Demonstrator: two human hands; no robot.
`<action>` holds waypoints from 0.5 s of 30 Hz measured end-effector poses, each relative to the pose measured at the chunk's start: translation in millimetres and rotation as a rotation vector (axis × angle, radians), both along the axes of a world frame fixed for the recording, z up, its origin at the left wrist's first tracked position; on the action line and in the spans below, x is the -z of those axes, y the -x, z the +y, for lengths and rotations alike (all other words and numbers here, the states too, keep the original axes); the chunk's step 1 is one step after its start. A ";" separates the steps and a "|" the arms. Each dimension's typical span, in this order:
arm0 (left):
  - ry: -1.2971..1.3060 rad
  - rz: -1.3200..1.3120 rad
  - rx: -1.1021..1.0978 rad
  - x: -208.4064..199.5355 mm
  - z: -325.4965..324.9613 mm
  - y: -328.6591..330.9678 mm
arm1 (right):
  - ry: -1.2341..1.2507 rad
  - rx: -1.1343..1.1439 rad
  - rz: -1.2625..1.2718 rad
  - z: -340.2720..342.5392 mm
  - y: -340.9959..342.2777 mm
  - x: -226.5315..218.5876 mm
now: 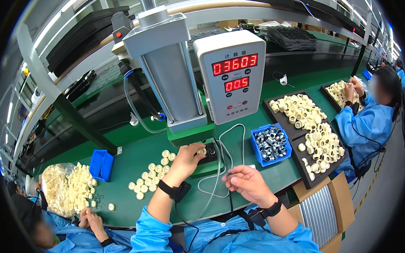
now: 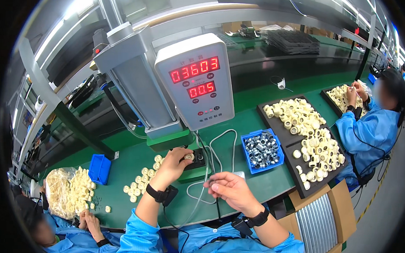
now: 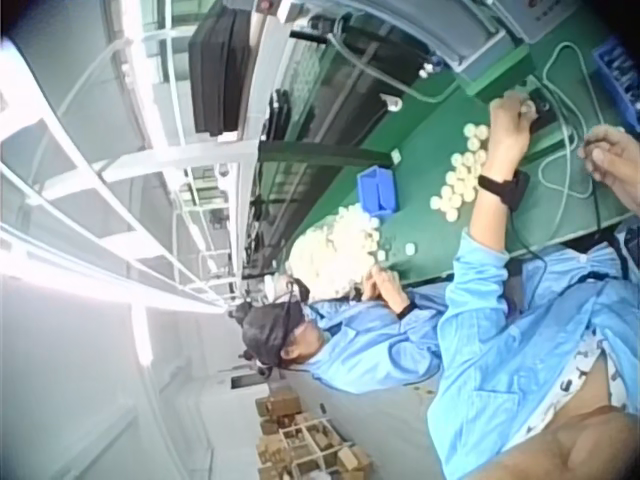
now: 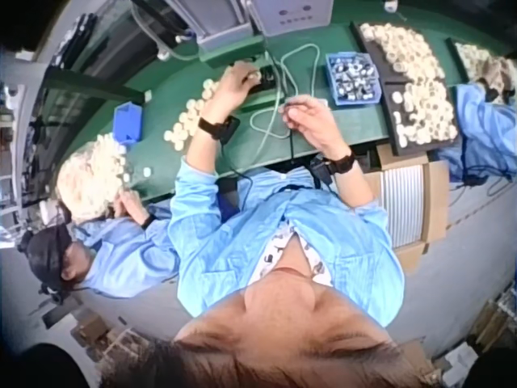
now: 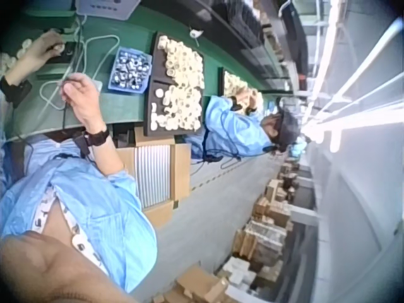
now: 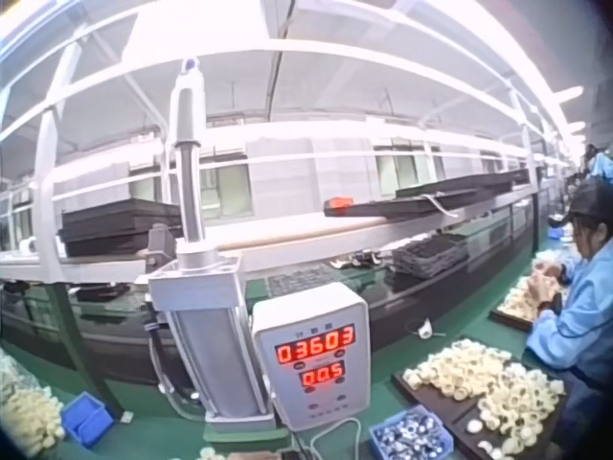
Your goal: Assembling small plastic components and using a counting machine.
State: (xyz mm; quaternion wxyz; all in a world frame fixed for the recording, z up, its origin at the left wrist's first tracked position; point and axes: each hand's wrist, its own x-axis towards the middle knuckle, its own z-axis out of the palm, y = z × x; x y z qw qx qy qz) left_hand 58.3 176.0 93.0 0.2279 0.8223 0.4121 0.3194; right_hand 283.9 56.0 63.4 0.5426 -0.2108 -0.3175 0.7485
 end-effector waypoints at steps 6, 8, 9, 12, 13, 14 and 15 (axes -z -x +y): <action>-0.095 0.242 -0.113 9.2 -6.2 5.0 | 0.040 0.060 -0.022 35.3 33.3 -2.5; -0.105 0.226 -0.114 11.8 -17.4 10.4 | 0.028 0.076 -0.004 58.9 49.5 -3.6; -0.115 0.217 -0.109 10.9 -23.2 12.4 | 0.021 0.094 0.017 71.5 56.4 -2.4; -0.166 0.113 -0.208 7.5 -51.0 21.4 | 0.065 0.140 0.076 87.3 73.2 -10.2; -0.167 0.025 -0.222 10.2 -60.9 30.0 | 0.076 0.136 0.107 91.3 77.3 -11.7; -0.179 -0.028 -0.277 8.5 -76.8 41.6 | 0.091 0.115 0.141 93.5 85.4 -12.5; -0.150 -0.063 -0.307 10.9 -90.3 52.6 | 0.084 0.127 0.159 95.2 89.2 -9.2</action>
